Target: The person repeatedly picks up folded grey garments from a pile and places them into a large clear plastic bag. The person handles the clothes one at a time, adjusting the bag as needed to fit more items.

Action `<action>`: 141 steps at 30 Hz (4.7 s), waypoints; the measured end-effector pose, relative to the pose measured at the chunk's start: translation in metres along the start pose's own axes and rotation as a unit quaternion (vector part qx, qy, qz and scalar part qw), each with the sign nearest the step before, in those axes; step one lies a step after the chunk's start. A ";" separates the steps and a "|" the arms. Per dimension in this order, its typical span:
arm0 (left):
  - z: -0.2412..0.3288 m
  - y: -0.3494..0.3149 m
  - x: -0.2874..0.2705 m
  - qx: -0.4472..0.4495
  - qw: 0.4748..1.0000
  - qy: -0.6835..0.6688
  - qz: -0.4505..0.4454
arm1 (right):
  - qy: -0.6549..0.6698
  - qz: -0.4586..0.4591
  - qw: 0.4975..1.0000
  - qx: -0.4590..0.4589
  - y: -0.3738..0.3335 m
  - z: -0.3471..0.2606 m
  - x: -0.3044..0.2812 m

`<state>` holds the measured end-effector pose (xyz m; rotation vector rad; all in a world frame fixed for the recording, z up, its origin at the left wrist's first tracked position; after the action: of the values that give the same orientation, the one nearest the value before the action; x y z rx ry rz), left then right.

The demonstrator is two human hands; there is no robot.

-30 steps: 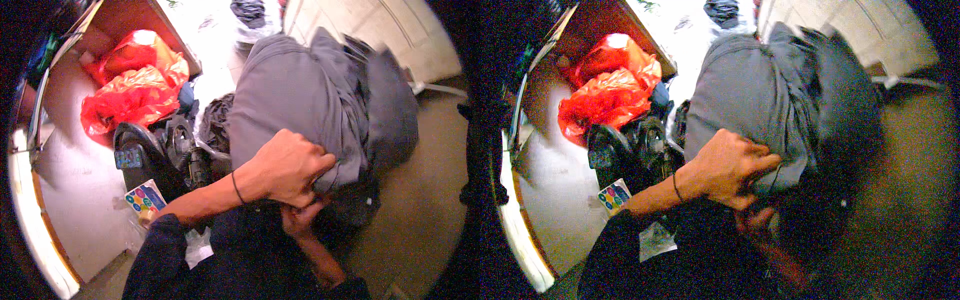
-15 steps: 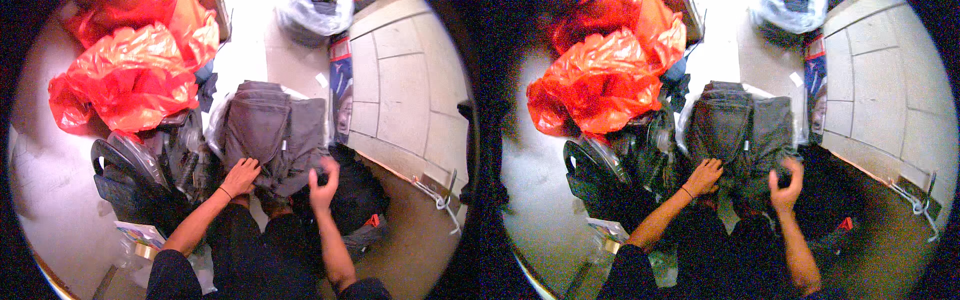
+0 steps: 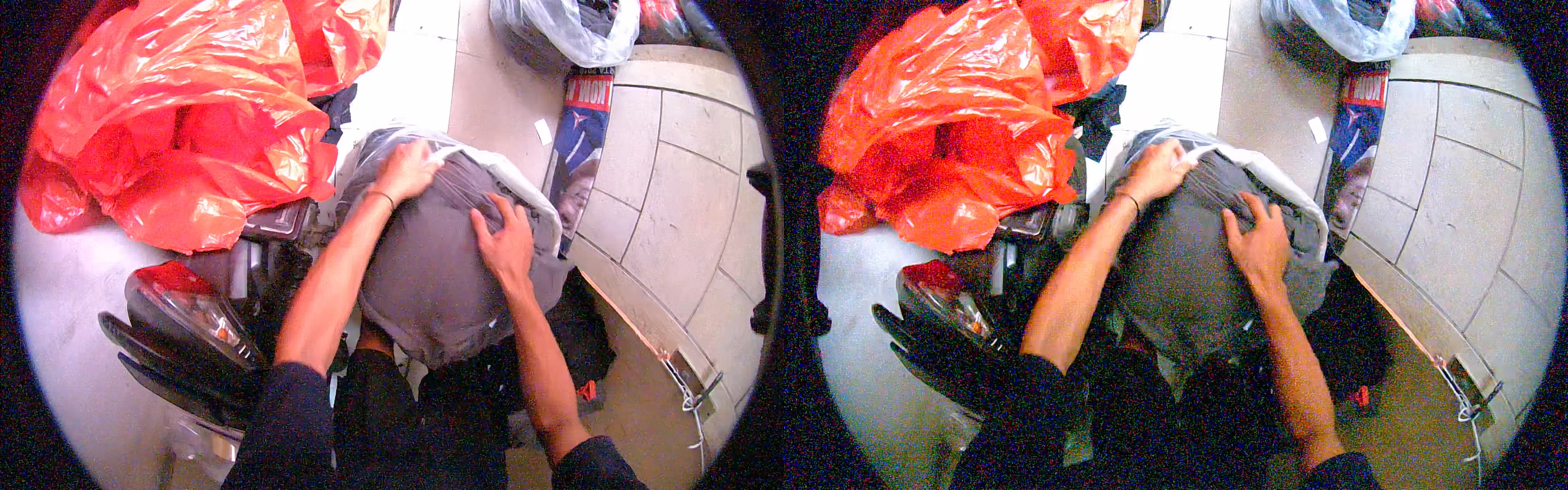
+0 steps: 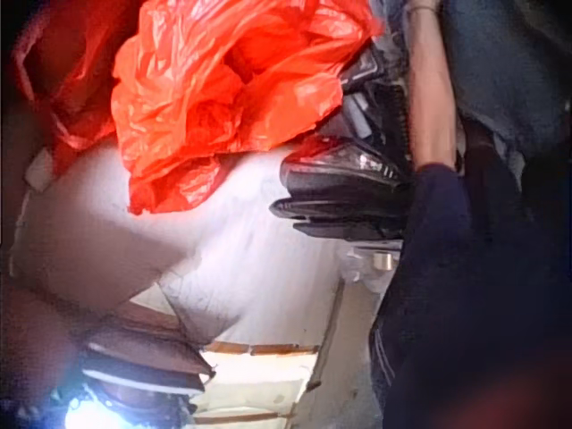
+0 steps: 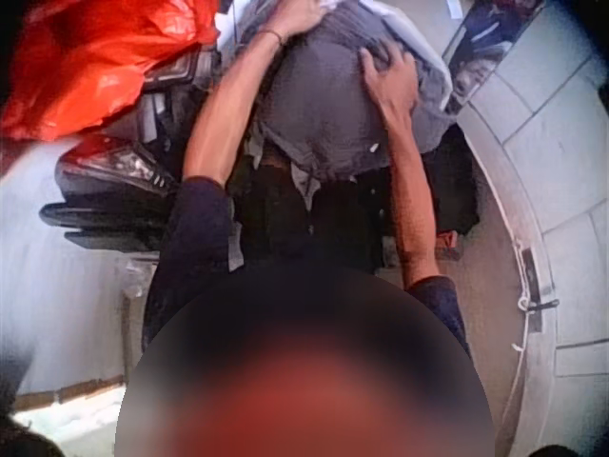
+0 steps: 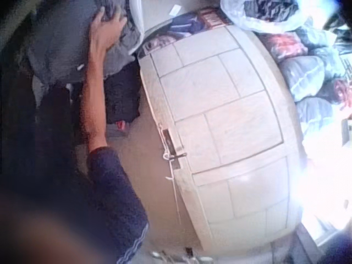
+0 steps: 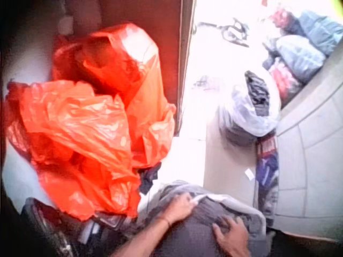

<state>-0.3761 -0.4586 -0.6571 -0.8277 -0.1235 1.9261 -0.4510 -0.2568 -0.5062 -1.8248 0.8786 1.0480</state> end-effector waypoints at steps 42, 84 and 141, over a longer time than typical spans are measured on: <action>0.083 -0.120 -0.116 -0.081 0.945 0.015 0.317 | -0.149 -0.158 0.897 -0.385 0.002 -0.085 0.069; -0.018 -0.510 0.178 0.180 0.886 0.343 -0.256 | 0.630 0.310 0.325 0.634 -1.034 0.598 0.146; 0.427 -0.749 0.052 -0.277 0.822 -0.346 -0.357 | 0.515 0.526 0.564 0.375 -0.778 0.184 -0.356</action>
<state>-0.0769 0.0696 -0.0424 -0.2935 -1.3012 1.3567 0.0138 0.2817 0.0030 -0.8375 2.7987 -0.1502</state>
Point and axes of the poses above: each hand's wrist, its own y-axis towards the middle knuckle, its own x-axis out of the palm, z = x × y, the point moved 8 cm from there along y, towards the middle knuckle, and after that the axes turned 6 degrees about z, right-handed, at the moved point
